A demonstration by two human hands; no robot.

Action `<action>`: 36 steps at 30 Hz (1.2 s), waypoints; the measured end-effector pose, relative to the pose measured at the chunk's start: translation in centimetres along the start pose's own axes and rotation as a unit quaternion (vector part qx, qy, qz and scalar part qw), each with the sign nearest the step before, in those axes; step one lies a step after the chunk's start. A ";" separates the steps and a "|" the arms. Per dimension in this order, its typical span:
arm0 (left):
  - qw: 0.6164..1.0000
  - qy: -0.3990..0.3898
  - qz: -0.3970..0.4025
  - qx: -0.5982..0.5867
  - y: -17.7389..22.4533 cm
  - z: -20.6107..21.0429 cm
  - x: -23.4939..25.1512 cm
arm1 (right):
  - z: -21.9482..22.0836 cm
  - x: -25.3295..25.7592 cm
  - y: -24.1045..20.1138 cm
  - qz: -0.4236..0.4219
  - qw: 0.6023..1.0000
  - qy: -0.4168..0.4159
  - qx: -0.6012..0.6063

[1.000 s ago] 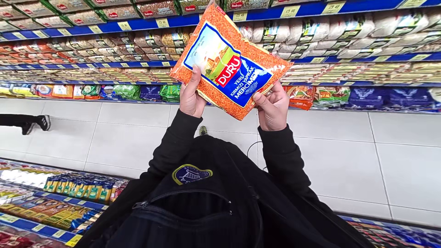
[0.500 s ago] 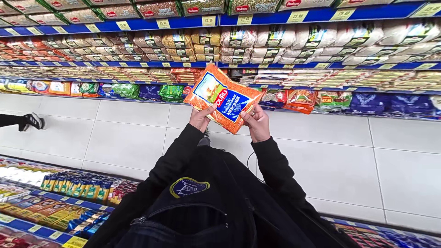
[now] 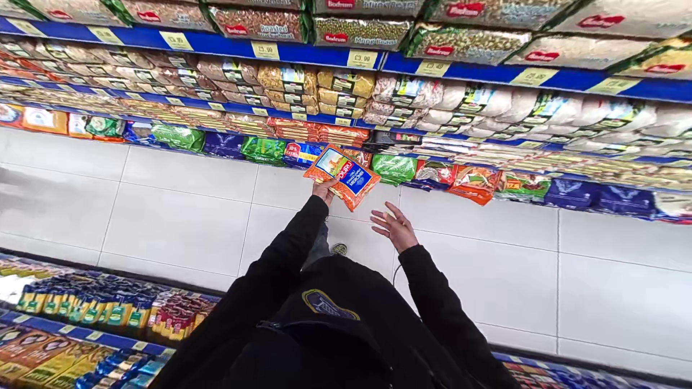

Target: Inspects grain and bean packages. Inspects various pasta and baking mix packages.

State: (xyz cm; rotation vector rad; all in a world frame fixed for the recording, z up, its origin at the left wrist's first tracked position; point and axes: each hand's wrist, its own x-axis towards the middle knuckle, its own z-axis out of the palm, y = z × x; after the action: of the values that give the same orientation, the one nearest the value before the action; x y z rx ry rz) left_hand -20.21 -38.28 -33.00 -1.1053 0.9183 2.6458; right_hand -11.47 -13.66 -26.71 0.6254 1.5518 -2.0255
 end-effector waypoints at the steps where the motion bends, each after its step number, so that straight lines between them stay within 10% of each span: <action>1: 1.000 0.012 -0.005 -0.011 -0.2 0.3 2.0 | -0.8 0.1 0.3 0.011 1.000 0.025 0.006; 10: 0.996 0.063 -0.014 -0.060 -1.9 2.2 16.6 | -4.9 0.5 4.8 0.108 0.979 0.161 0.057; 23: 0.994 0.069 0.004 -0.085 -1.5 7.3 25.6 | -3.2 -0.9 10.5 0.236 0.958 0.164 0.024; 29: 0.984 0.107 0.084 0.118 -0.6 10.7 25.7 | -2.5 -0.5 11.1 0.262 0.947 0.181 0.033; 36: 0.977 0.204 0.047 0.034 -1.0 12.4 24.6 | -1.7 1.5 10.8 0.244 0.946 0.205 0.057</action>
State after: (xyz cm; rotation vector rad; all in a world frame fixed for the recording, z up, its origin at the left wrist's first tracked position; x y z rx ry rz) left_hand -45.12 -32.92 -43.47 -1.6635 1.1444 2.4770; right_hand -5.62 -14.50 -36.03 1.3972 1.3170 -1.6755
